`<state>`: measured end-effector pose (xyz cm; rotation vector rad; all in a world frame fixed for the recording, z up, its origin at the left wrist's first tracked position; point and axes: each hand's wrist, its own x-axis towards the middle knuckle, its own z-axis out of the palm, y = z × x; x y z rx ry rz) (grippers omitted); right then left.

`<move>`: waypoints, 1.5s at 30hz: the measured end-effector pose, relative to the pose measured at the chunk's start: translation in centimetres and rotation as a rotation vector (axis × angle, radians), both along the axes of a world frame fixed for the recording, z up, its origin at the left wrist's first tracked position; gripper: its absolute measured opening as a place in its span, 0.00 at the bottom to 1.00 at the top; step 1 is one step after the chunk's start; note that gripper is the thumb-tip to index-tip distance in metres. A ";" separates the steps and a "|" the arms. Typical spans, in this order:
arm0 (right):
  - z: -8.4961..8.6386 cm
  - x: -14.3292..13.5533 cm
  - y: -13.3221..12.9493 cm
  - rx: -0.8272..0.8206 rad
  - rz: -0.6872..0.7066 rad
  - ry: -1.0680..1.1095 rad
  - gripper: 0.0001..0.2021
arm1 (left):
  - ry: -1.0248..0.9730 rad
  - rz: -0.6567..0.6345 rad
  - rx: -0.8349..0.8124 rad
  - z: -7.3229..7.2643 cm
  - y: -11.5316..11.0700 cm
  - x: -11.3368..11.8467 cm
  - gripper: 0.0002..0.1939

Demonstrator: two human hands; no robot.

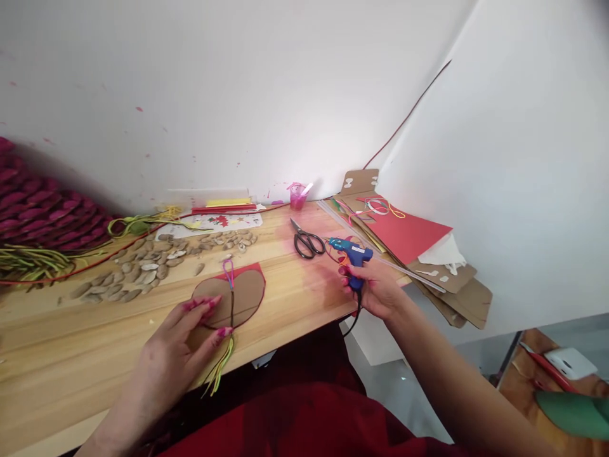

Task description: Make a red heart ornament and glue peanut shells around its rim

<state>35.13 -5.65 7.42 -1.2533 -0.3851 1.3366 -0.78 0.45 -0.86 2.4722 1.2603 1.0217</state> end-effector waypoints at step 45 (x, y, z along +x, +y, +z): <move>-3.0 5.0 0.2 -0.233 0.090 -0.856 0.20 | -0.327 0.153 -0.185 0.7 -0.3 0.1 0.18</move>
